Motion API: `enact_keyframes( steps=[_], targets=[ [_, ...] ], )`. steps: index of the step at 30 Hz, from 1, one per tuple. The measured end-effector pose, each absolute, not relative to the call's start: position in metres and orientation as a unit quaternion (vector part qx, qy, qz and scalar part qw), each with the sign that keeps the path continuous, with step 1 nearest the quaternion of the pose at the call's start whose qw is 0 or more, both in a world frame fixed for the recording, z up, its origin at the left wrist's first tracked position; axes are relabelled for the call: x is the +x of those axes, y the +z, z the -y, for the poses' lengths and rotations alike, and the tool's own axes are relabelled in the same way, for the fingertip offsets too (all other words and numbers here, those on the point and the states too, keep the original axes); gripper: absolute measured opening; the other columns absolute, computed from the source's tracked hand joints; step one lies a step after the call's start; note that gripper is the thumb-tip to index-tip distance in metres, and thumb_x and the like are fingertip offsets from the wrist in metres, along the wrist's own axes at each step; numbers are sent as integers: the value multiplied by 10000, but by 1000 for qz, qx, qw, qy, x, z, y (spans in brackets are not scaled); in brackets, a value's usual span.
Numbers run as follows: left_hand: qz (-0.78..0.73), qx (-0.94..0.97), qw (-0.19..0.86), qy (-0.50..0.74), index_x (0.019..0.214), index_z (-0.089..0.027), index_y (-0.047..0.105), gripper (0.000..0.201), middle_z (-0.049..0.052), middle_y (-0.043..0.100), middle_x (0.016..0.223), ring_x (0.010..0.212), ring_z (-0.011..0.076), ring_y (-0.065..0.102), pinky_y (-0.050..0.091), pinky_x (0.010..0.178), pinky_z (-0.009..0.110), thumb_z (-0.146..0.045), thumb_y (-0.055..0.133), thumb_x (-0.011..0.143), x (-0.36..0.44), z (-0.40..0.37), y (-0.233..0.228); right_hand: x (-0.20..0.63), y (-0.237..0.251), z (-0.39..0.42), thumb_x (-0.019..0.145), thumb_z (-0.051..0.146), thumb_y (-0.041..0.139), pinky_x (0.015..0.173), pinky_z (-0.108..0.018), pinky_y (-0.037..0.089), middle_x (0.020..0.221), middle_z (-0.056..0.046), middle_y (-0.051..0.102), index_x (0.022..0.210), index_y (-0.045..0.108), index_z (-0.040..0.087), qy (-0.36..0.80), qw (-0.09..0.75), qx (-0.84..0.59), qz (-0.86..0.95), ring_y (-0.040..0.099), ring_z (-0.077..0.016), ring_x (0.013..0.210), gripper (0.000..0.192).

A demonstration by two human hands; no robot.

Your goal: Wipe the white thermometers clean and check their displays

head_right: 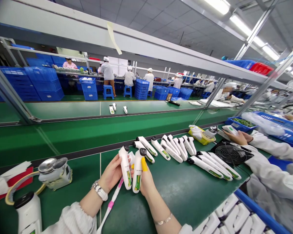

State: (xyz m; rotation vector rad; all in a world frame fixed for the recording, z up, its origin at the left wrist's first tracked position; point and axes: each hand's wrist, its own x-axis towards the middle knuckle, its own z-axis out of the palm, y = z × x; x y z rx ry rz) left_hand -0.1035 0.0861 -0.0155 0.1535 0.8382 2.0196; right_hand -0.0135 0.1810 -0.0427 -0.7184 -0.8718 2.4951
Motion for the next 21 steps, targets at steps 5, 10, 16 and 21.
enact_keyframes(
  steps=[5,10,16,21],
  targets=[
    [-363,84,461,805,1060,-150,546,281,81,647,938,811,184,627,539,718,359,-230,603,797,-102,-85,-16,-11,-34,-177,755,560,585,426,-177,425,499,-29,593,869,626,99,908,168,-247,294,515,-92,407,476],
    [-378,102,479,786,1091,-150,515,308,64,631,888,697,177,624,548,589,360,-288,567,820,-102,-85,-16,-10,-34,-178,776,552,567,444,-162,435,533,-30,595,902,625,97,916,161,-232,284,526,-80,432,476],
    [-378,95,480,786,1025,-138,547,249,43,615,888,719,145,606,532,612,315,-301,542,837,-101,-85,-17,-10,-33,-178,762,548,586,427,-173,452,568,-46,624,922,638,90,912,171,-231,292,537,-89,429,487],
    [-382,44,494,780,887,-110,581,263,8,588,731,587,94,550,491,555,252,-362,511,851,-104,-87,-19,-11,-31,-177,726,541,630,412,-174,458,633,-58,651,915,653,89,908,170,-242,298,557,-95,442,491]
  ],
)
